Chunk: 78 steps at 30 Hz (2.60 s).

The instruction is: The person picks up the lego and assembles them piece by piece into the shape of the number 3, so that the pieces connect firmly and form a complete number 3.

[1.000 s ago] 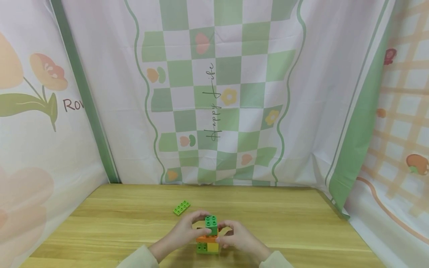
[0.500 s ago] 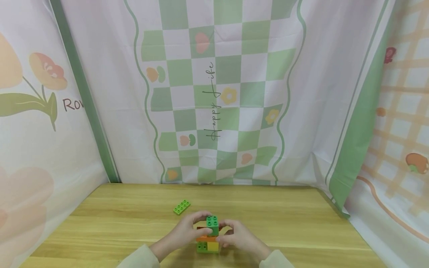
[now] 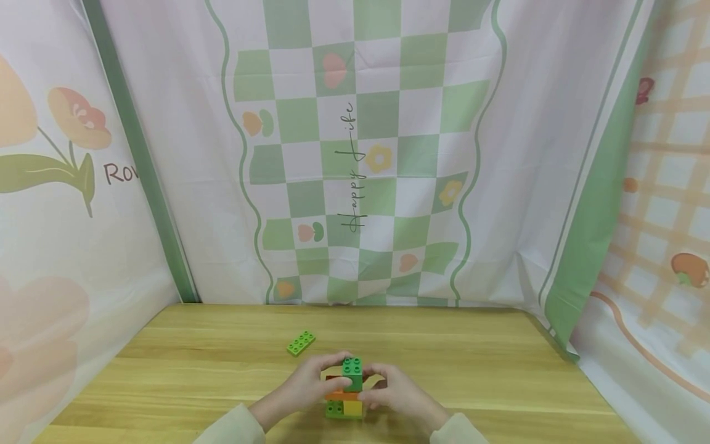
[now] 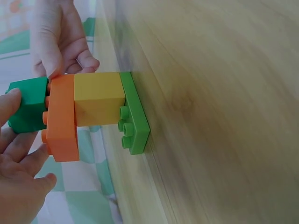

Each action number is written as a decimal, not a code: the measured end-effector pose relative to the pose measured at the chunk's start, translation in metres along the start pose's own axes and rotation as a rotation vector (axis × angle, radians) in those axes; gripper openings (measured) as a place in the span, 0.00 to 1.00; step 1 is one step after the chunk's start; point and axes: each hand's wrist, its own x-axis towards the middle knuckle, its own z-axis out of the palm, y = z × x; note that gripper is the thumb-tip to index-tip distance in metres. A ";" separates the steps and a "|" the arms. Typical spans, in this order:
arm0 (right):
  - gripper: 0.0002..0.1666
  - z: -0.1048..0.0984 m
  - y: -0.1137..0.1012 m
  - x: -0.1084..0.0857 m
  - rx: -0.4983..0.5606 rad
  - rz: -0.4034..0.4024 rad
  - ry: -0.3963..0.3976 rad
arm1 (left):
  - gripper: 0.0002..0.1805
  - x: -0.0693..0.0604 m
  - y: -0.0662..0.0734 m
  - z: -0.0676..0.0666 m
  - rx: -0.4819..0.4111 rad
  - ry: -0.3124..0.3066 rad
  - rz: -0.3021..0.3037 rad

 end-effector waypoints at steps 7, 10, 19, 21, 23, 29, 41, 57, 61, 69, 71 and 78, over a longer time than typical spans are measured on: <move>0.23 -0.001 0.004 0.001 -0.019 -0.033 -0.024 | 0.21 0.000 -0.004 0.000 0.041 -0.005 0.040; 0.23 -0.002 0.005 0.001 -0.026 -0.042 -0.028 | 0.22 -0.001 -0.005 0.000 0.083 0.000 0.051; 0.24 0.000 0.003 0.000 -0.025 -0.043 -0.019 | 0.23 -0.001 -0.001 -0.003 0.243 0.006 0.072; 0.24 0.001 0.002 0.000 -0.024 -0.044 -0.016 | 0.23 -0.001 -0.001 -0.003 0.256 0.001 0.077; 0.23 0.001 0.002 0.000 -0.025 -0.047 -0.016 | 0.23 0.000 -0.001 -0.004 0.279 -0.005 0.089; 0.24 0.002 0.003 -0.001 -0.036 -0.049 -0.013 | 0.25 0.002 -0.001 -0.004 0.349 -0.017 0.094; 0.24 0.003 0.002 -0.001 -0.041 -0.021 0.009 | 0.25 0.001 -0.004 -0.004 0.393 -0.016 0.130; 0.26 0.003 0.003 0.000 -0.014 -0.012 0.014 | 0.26 -0.001 -0.010 -0.001 0.434 0.012 0.190; 0.27 0.003 0.003 0.001 -0.016 -0.002 0.028 | 0.26 0.000 -0.010 -0.001 0.405 0.008 0.180; 0.26 0.004 0.003 0.000 -0.035 0.011 0.049 | 0.25 0.000 -0.012 0.000 0.409 0.016 0.214; 0.26 0.005 0.002 0.000 -0.036 0.011 0.051 | 0.25 0.000 -0.013 0.000 0.393 0.019 0.198; 0.26 0.004 0.001 0.000 -0.050 0.000 0.043 | 0.25 0.000 -0.016 0.004 0.251 0.049 0.087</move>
